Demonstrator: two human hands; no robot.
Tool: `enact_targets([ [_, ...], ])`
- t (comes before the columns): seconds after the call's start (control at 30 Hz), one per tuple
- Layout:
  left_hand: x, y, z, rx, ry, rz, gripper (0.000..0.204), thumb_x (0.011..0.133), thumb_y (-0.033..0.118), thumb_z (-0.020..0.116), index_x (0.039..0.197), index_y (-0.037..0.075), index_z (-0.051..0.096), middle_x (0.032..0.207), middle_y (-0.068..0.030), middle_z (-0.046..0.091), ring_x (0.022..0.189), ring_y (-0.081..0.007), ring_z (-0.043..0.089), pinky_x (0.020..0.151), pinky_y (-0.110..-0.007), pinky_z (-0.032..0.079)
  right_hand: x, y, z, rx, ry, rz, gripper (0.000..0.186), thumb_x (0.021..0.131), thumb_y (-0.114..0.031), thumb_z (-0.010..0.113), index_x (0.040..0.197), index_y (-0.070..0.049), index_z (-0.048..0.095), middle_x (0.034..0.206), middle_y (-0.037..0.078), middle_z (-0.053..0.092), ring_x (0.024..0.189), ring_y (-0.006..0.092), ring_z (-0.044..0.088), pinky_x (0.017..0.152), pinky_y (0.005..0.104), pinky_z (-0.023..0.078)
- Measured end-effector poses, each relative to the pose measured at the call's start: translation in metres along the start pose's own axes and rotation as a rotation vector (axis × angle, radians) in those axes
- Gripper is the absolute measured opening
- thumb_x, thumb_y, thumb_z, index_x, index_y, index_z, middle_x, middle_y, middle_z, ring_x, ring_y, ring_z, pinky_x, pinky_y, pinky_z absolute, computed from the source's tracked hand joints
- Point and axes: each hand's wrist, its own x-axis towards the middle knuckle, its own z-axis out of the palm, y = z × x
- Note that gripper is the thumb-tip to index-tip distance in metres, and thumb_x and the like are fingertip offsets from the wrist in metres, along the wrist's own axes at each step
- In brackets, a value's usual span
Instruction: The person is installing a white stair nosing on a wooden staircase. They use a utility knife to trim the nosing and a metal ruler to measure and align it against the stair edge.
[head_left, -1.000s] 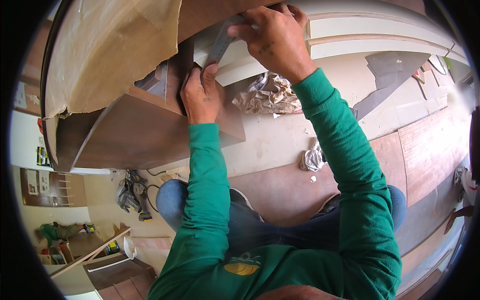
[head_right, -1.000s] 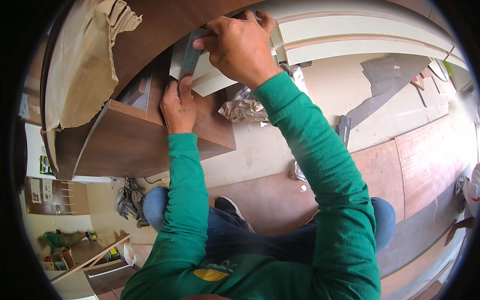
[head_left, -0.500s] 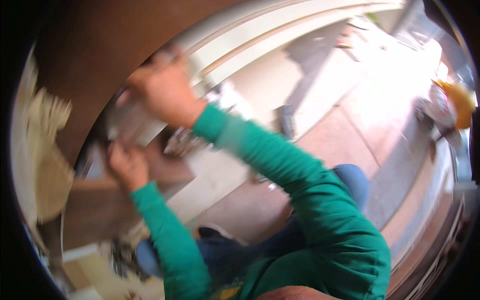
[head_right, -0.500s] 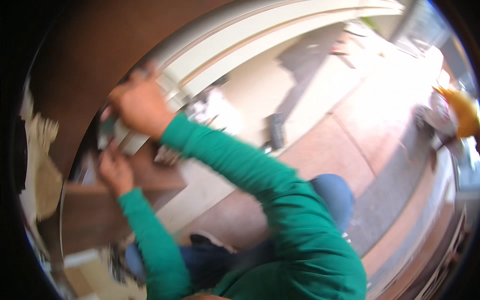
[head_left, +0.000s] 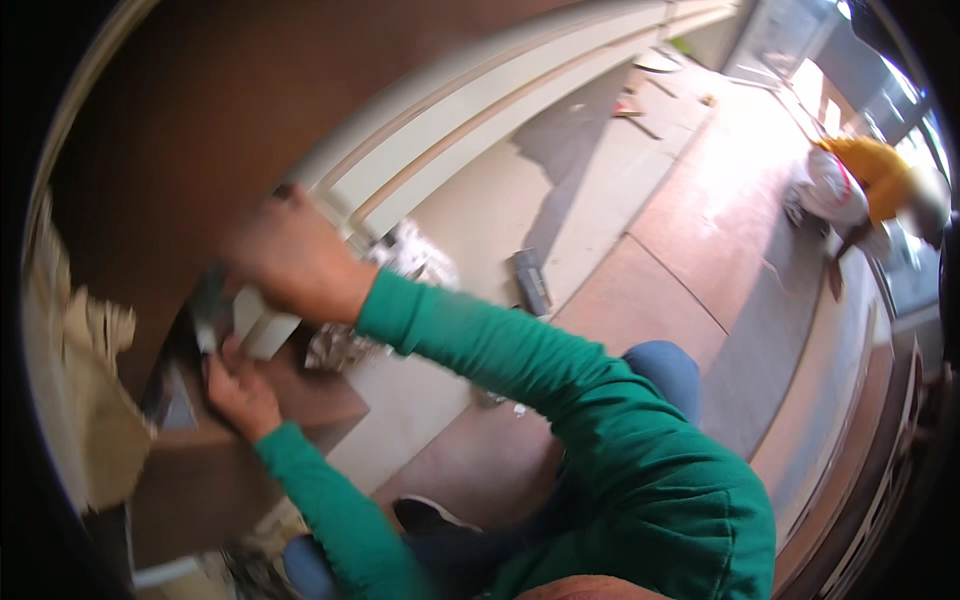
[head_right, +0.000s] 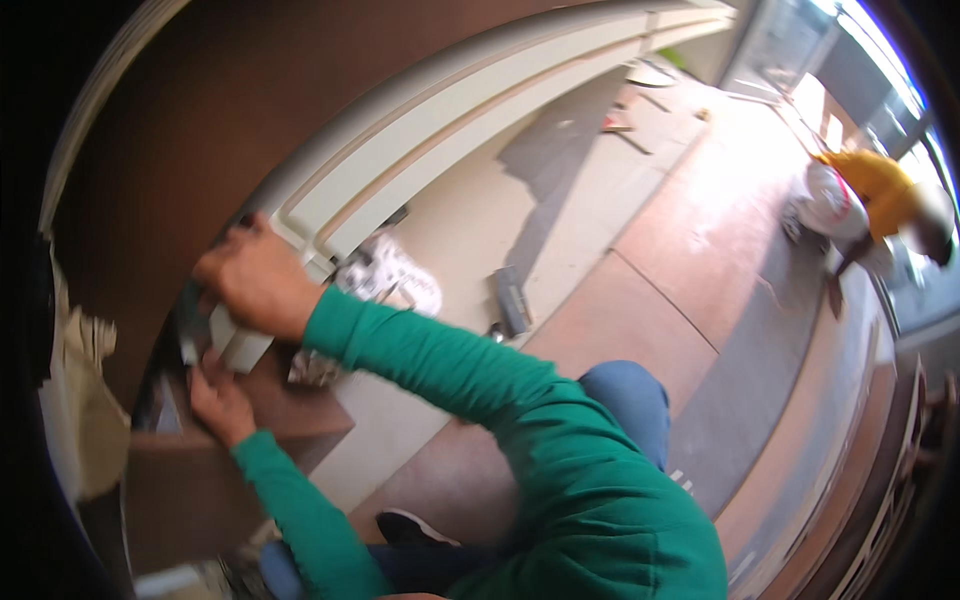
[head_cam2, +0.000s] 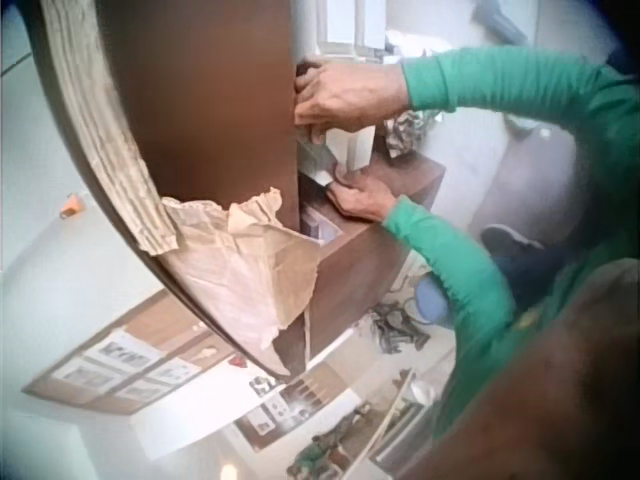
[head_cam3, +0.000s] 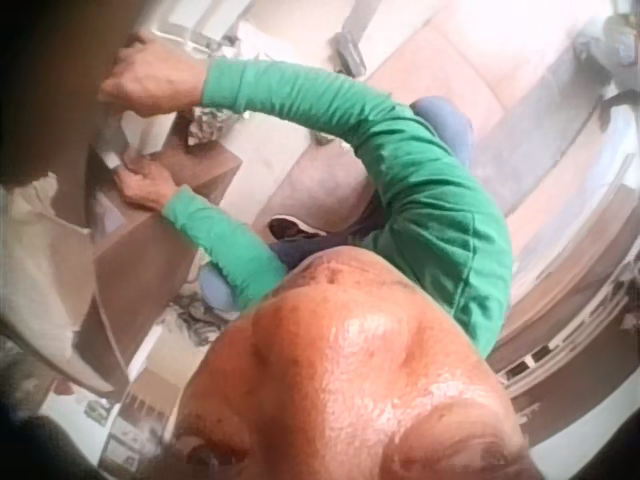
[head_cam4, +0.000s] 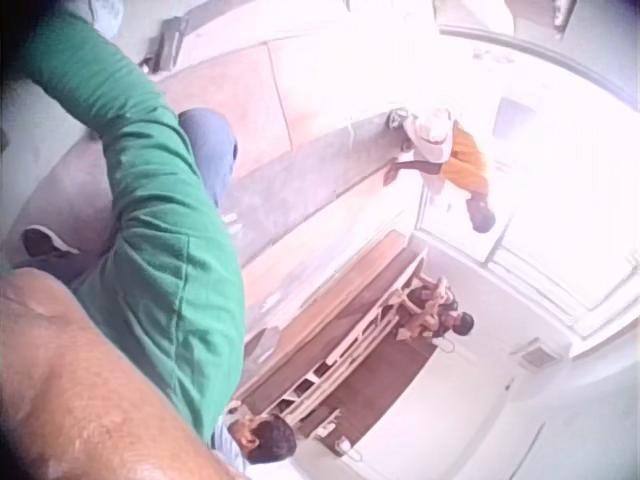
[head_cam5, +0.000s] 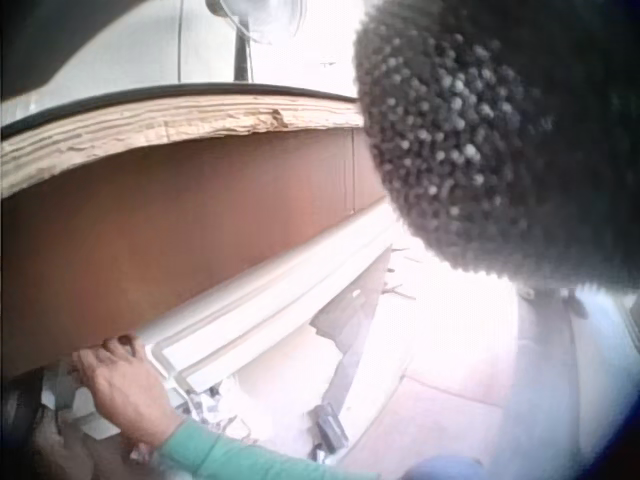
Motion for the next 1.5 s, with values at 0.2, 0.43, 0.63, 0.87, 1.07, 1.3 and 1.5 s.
enact_targets([
  [0.2,0.017,0.038,0.001,0.208,-0.005,0.107,0.048,0.112,0.041,0.063,0.102,-0.005,0.071,0.09,-0.0265,0.069,0.08,-0.0444,0.062,0.078,-0.047,0.053,-0.003,0.007,-0.012,-0.088,0.271,-0.032,0.024,0.093,-0.04,0.084,0.106,-0.021,0.079,0.096,0.0,0.077,0.107,0.0254,0.07,0.104,0.0512,0.042],
  [0.43,0.008,0.057,-0.002,0.087,0.1,0.148,0.056,0.108,0.049,0.069,0.089,-0.004,0.069,0.083,-0.0253,0.064,0.077,-0.0511,0.061,0.07,-0.054,0.049,-0.001,-0.004,0.0,-0.053,0.219,0.029,0.02,0.101,-0.039,0.076,0.098,-0.02,0.082,0.083,0.002,0.077,0.094,0.0281,0.071,0.101,0.0519,0.039],
  [0.63,0.003,0.065,0.004,0.052,0.093,0.11,0.051,0.109,0.046,0.068,0.094,-0.003,0.068,0.086,-0.024,0.066,0.08,-0.0497,0.063,0.071,-0.051,0.051,-0.001,0.003,-0.008,-0.071,0.352,-0.07,0.019,0.098,-0.037,0.079,0.1,-0.019,0.082,0.08,0.002,0.076,0.096,0.0287,0.071,0.099,0.0518,0.038],
  [0.87,0.005,0.062,0.0,0.07,0.122,0.16,0.05,0.109,0.045,0.069,0.098,-0.003,0.069,0.086,-0.0231,0.066,0.08,-0.0483,0.063,0.072,-0.049,0.053,-0.001,-0.005,-0.007,-0.043,0.262,0.026,0.02,0.097,-0.037,0.08,0.101,-0.017,0.082,0.078,0.003,0.076,0.097,0.0313,0.07,0.098,0.0528,0.038],
  [1.07,0.004,0.062,0.002,-0.038,0.105,0.069,0.048,0.108,0.044,0.071,0.098,-0.003,0.072,0.088,-0.0234,0.067,0.081,-0.0476,0.064,0.073,-0.047,0.053,0.0,-0.003,-0.004,-0.128,0.363,-0.033,0.018,0.095,-0.033,0.081,0.093,-0.015,0.081,0.082,0.004,0.076,0.103,0.0331,0.068,0.098,0.0531,0.038],
  [1.3,0.005,0.06,0.006,0.062,0.156,0.098,0.053,0.106,0.048,0.073,0.099,-0.004,0.074,0.088,-0.0243,0.068,0.079,-0.0458,0.064,0.074,-0.047,0.053,0.0,-0.006,-0.011,-0.057,0.231,0.034,0.011,0.094,-0.028,0.081,0.089,-0.017,0.079,0.086,0.002,0.076,0.099,0.0322,0.066,0.093,0.0506,0.038],
  [1.5,0.006,0.05,0.007,0.092,0.164,0.114,0.064,0.106,0.057,0.07,0.101,-0.007,0.073,0.086,-0.0261,0.07,0.076,-0.0415,0.065,0.073,-0.046,0.053,0.002,-0.007,-0.015,-0.048,0.204,0.051,0.003,0.09,-0.019,0.08,0.088,-0.019,0.078,0.088,0.001,0.077,0.101,0.029,0.068,0.091,0.0469,0.041],
])
